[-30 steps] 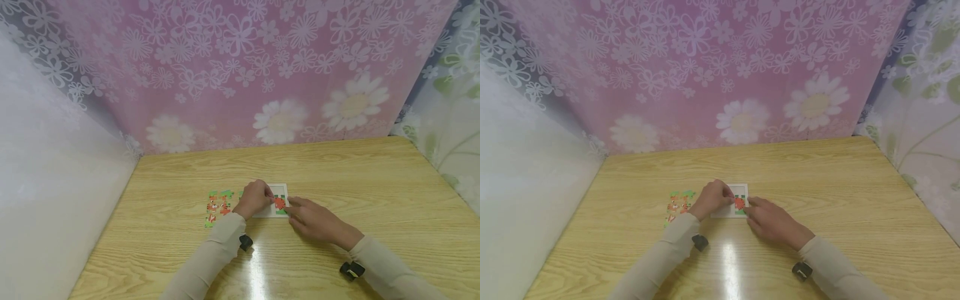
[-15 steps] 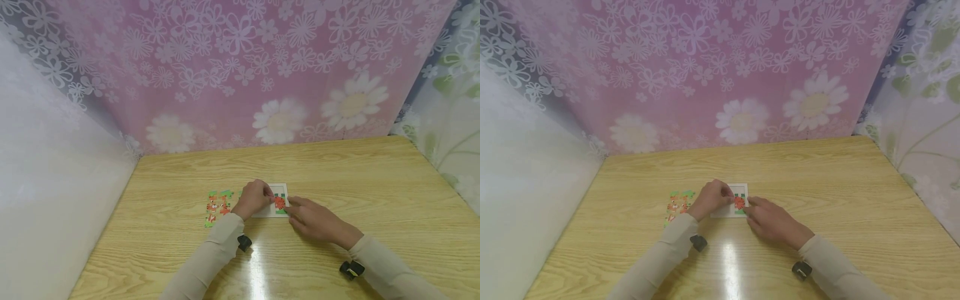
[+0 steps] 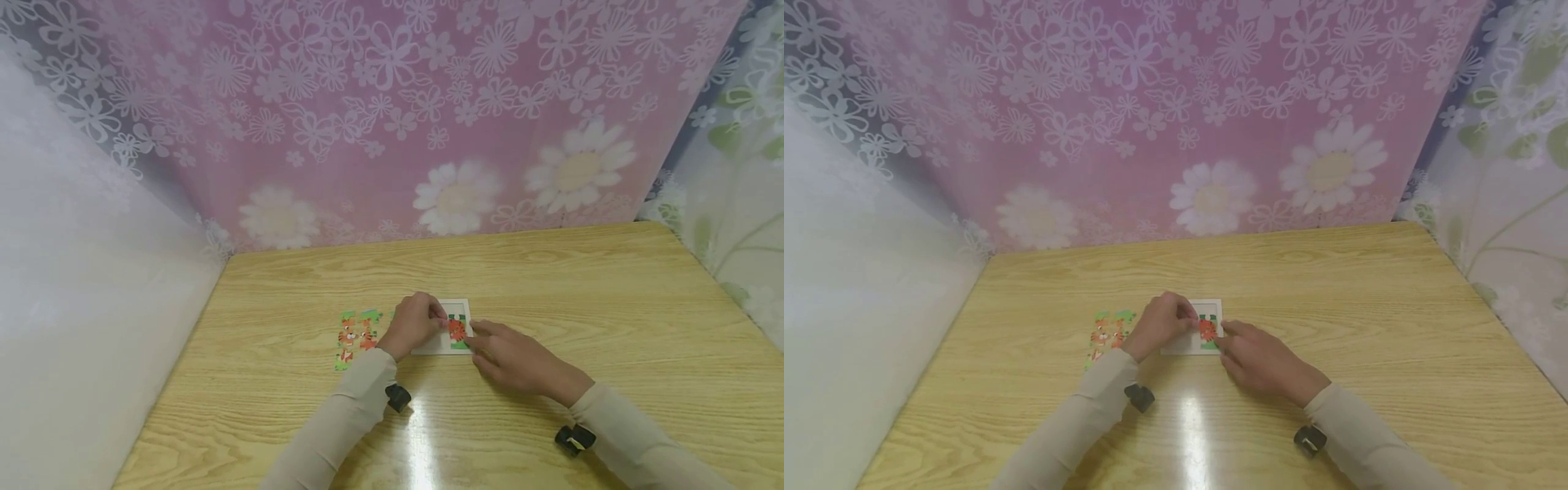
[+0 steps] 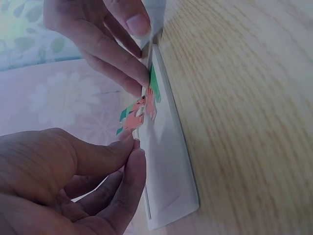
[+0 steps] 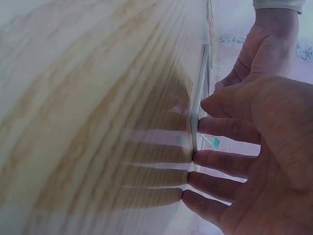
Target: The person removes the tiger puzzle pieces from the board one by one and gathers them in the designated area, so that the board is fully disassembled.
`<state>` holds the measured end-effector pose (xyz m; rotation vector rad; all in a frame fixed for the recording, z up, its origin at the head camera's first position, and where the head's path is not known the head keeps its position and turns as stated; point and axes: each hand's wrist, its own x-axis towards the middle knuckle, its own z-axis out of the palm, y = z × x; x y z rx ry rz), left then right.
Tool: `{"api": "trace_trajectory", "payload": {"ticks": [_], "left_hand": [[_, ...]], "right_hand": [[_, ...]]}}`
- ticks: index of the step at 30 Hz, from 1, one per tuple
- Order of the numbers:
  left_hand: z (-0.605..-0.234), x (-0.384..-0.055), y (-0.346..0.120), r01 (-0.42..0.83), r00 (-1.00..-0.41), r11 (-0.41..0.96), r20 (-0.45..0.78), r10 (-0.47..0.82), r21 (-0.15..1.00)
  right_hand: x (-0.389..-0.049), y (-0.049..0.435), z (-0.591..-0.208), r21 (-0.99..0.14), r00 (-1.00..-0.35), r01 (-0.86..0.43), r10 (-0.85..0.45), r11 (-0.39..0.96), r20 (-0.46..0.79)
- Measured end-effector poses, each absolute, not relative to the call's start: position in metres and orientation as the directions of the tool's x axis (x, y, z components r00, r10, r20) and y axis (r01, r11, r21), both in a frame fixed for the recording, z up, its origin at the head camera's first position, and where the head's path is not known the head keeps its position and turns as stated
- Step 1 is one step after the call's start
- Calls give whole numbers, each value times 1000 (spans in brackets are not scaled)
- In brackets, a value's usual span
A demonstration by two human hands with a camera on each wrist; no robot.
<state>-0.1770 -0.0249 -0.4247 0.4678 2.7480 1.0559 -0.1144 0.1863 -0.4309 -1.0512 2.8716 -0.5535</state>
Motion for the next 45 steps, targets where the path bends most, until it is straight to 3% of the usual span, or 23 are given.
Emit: {"api": "trace_trajectory", "payload": {"ticks": [28, 45], "left_hand": [[-419, -169, -103, 176, -952, 670, -50, 304, 721], [-415, -162, -127, 186, -941, 708, -83, 328, 682]], "right_hand": [[-117, 183, -433, -334, -774, -620, -622, 710, 114], [-116, 182, -429, -341, -764, -631, -634, 697, 119]]}}
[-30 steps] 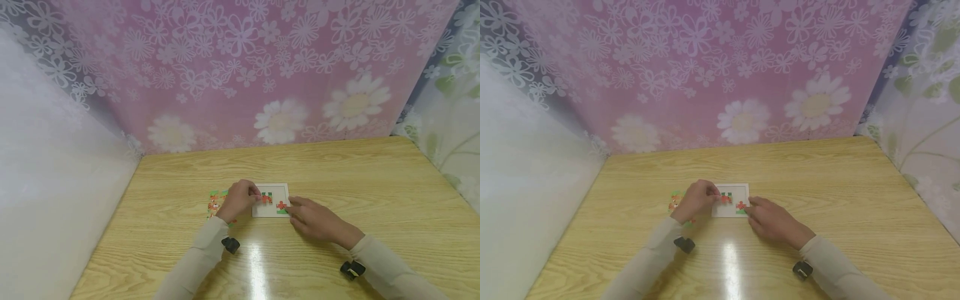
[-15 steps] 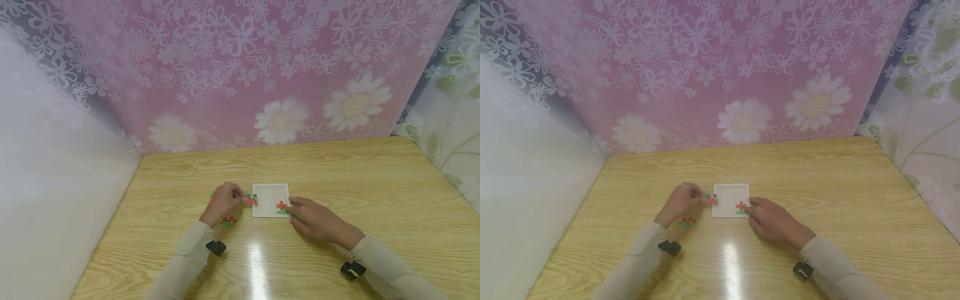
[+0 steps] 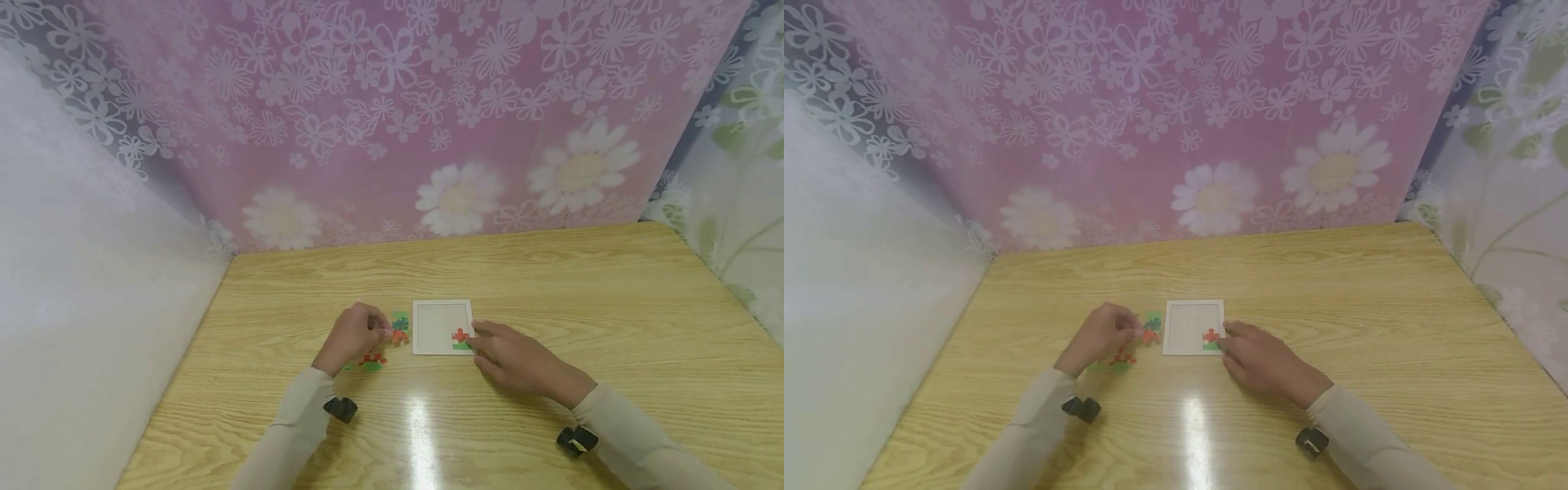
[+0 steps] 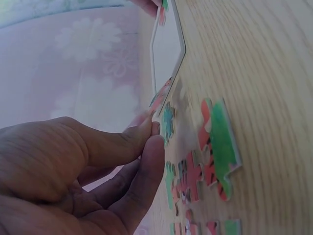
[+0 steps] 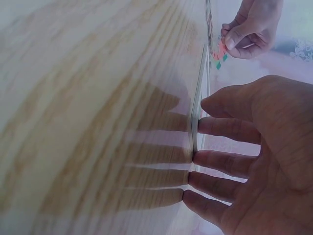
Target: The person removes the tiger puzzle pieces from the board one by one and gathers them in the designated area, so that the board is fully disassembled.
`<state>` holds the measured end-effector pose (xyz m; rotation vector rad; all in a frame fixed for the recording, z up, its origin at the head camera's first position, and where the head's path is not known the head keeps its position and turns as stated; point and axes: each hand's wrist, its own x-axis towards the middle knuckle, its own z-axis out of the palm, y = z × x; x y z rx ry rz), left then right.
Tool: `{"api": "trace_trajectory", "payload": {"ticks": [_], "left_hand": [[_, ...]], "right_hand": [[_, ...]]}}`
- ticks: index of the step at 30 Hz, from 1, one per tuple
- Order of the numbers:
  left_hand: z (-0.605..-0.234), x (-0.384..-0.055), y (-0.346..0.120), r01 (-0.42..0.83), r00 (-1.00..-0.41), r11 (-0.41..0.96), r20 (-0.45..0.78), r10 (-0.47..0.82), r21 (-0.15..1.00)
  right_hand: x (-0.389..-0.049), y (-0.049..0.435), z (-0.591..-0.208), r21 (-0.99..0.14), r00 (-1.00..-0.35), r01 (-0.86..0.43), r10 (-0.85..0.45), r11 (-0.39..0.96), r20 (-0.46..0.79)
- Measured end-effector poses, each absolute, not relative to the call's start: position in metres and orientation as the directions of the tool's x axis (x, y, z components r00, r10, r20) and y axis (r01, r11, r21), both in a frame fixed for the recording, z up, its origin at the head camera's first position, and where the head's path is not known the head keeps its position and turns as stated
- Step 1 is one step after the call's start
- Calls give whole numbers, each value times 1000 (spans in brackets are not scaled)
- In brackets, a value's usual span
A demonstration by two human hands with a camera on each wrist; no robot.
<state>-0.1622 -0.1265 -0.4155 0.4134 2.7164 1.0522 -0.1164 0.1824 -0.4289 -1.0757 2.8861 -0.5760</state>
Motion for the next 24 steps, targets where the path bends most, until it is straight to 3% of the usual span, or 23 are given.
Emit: {"api": "trace_trajectory", "payload": {"ticks": [24], "left_hand": [[-420, -160, -128, 147, -943, 719, -122, 309, 679]], "right_hand": [[-117, 183, -434, -346, -768, -627, -630, 698, 119]]}}
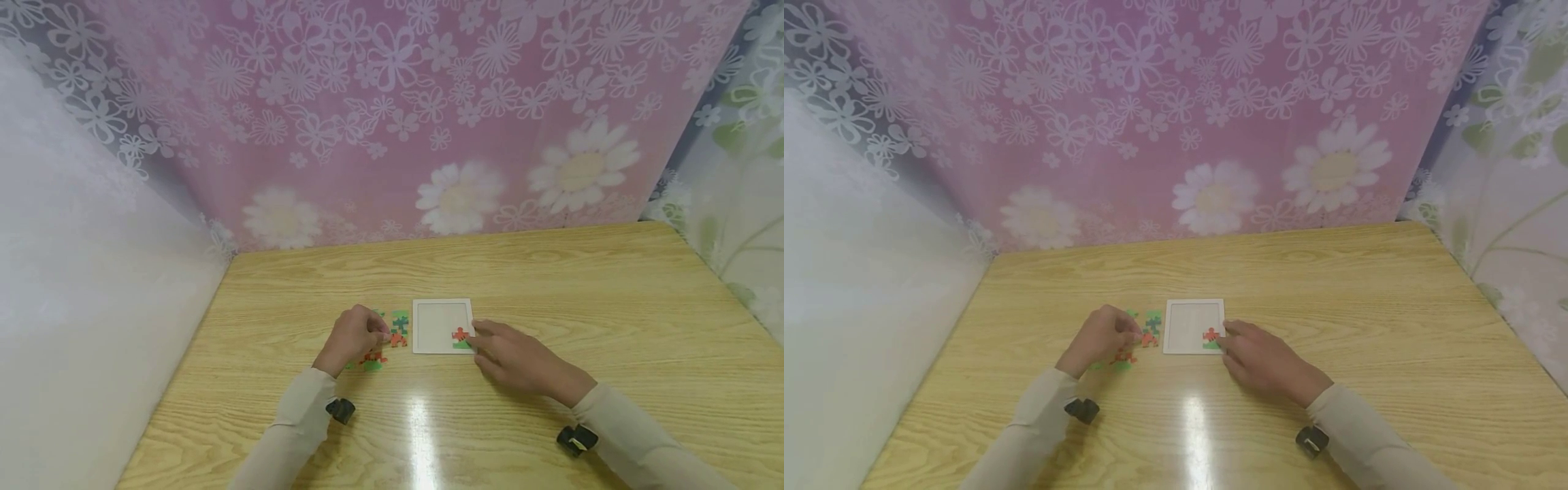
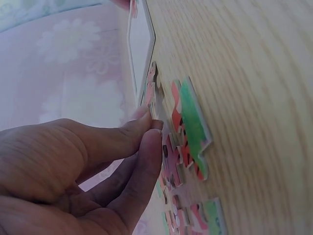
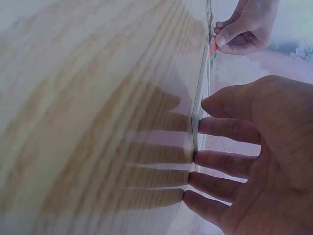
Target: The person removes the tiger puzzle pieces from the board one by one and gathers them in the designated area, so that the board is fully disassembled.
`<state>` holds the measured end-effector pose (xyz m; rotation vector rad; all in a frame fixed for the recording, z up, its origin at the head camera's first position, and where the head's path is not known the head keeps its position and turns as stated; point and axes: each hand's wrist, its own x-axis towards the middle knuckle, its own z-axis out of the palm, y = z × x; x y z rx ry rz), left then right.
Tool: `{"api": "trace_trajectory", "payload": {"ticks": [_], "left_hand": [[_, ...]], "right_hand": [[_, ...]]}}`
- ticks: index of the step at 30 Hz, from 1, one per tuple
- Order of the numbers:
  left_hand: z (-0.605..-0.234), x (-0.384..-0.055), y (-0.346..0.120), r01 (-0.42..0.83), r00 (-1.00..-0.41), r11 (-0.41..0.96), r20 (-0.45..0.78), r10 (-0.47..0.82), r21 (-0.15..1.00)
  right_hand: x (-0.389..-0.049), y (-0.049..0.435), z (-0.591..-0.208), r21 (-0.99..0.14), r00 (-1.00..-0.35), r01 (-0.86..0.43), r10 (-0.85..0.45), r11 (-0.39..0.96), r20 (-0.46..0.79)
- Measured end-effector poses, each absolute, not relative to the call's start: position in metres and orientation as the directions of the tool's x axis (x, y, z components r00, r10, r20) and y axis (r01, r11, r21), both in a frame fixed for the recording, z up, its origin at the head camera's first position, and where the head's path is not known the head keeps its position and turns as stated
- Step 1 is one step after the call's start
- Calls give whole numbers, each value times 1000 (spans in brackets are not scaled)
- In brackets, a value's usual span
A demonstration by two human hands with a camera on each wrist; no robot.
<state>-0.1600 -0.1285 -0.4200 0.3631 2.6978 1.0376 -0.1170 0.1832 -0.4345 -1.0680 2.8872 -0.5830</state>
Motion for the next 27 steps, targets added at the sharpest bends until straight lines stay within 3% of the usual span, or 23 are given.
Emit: {"api": "trace_trajectory", "payload": {"ticks": [18, 27], "left_hand": [[-420, -160, -127, 176, -945, 724, -91, 313, 667], [-409, -163, -102, 227, -934, 728, -68, 351, 647]], "right_hand": [[-116, 183, -436, -344, -776, -618, -620, 707, 117], [-117, 184, -434, -350, -774, -621, -619, 702, 131]]}}
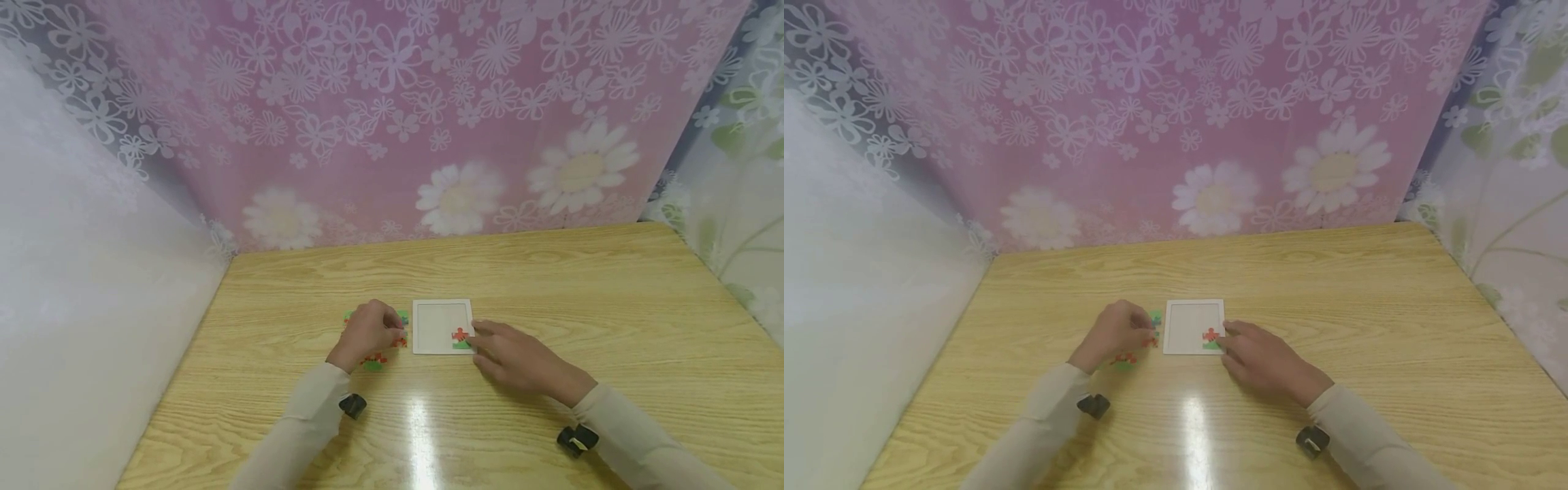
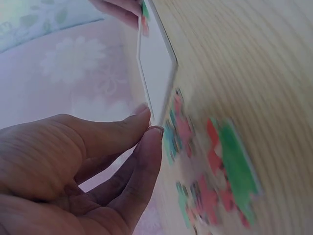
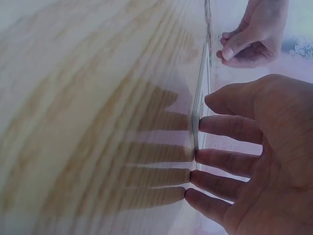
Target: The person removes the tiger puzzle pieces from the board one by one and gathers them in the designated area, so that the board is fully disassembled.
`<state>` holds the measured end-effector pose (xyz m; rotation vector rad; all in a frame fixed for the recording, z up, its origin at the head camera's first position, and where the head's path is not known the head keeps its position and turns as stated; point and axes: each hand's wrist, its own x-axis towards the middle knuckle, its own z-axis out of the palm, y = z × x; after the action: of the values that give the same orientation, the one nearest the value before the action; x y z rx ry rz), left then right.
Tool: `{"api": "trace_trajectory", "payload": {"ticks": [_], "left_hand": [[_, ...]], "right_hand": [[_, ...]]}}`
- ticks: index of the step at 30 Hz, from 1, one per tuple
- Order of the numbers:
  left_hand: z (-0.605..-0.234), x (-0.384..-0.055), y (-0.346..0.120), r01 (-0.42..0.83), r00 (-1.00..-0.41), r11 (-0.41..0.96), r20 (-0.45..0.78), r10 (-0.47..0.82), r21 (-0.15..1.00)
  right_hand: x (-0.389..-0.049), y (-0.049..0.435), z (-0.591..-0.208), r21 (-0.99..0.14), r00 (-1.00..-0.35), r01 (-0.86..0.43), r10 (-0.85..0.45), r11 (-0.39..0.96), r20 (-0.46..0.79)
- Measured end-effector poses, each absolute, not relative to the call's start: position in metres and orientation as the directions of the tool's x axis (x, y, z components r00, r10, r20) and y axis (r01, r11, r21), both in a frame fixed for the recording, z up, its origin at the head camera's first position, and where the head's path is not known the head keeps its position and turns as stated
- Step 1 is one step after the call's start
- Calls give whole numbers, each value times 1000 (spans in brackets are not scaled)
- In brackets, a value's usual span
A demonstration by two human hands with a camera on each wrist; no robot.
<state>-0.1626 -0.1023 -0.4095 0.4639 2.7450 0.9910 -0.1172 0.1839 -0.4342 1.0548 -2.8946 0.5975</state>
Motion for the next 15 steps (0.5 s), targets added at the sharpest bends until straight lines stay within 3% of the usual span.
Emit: {"api": "trace_trajectory", "payload": {"ticks": [15], "left_hand": [[-417, -169, -44, 271, -908, 741, -93, 409, 614]], "right_hand": [[-118, 186, -434, -373, -798, -585, -593, 720, 107]]}}
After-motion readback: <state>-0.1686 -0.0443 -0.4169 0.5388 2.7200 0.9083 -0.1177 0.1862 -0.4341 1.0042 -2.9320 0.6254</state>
